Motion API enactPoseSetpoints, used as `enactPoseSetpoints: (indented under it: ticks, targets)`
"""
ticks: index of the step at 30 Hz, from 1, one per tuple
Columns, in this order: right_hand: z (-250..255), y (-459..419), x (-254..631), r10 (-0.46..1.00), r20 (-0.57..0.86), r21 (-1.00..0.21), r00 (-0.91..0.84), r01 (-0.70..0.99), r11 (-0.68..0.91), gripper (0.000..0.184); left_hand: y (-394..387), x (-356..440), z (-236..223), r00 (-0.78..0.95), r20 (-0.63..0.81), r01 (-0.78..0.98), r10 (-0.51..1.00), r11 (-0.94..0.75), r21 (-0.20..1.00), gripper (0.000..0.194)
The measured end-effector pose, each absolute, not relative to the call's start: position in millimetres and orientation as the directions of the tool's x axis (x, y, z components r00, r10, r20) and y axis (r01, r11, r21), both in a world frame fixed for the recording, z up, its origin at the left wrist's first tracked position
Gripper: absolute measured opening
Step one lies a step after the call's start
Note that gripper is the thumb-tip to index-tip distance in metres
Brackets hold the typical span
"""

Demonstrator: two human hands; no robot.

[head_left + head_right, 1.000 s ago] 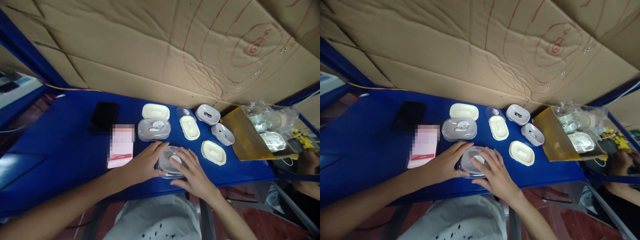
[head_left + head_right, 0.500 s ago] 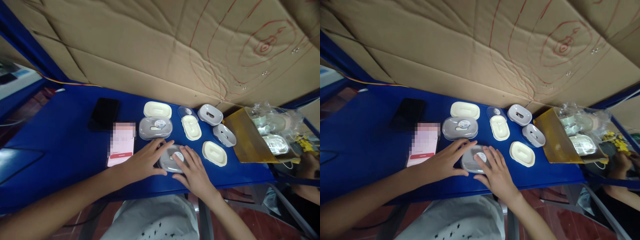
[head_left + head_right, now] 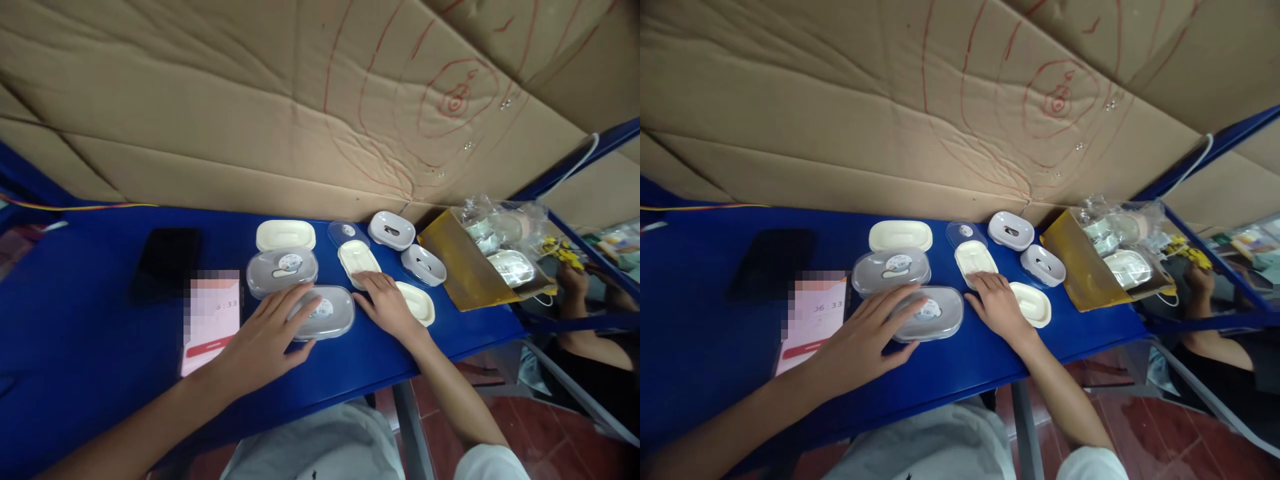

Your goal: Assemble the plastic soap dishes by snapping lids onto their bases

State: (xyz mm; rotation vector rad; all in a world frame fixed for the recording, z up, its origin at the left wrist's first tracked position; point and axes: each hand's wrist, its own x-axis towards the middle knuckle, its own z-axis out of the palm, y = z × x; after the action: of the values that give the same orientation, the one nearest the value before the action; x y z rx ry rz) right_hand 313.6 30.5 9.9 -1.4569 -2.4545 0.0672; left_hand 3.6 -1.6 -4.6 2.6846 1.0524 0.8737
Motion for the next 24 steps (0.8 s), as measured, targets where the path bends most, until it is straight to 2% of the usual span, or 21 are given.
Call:
enactPoseSetpoints:
  ticks: [3,6,12,16,21,24]
  targets:
    - [11.9,26.2,323.4,0.874,0.266,-0.199,-0.406,0.864,0.462,0.027,0.6,4.4,-1.0,0.568,0.499,0.65,0.655,-0.728,0.216,0.048]
    - [20.1,28.7,335.2,0.879,0.297,-0.18,-0.373,0.882,0.435,0.027,1.9,4.9,-0.1,0.543,0.511,0.695,0.666,-0.698,0.171,0.047]
    - [33.9,43.5,349.8,0.913,0.265,-0.039,-0.31,0.943,0.332,0.034,0.4,6.4,-1.5,0.563,0.512,0.679,0.649,-0.716,0.162,0.042]
    - [33.2,60.3,349.4,0.897,0.211,-0.02,-0.388,0.916,0.401,0.041,0.3,6.7,-0.7,0.576,0.503,0.668,0.644,-0.726,0.164,0.042]
    - [32.3,104.3,359.0,0.93,0.285,0.121,-0.231,0.972,0.204,0.035,-0.3,6.2,2.6,0.601,0.496,0.652,0.627,-0.743,0.149,0.042]
    - [34.5,107.9,362.5,0.938,0.273,0.138,-0.216,0.973,0.184,0.034,-0.9,5.8,3.3,0.602,0.492,0.655,0.628,-0.742,0.146,0.041]
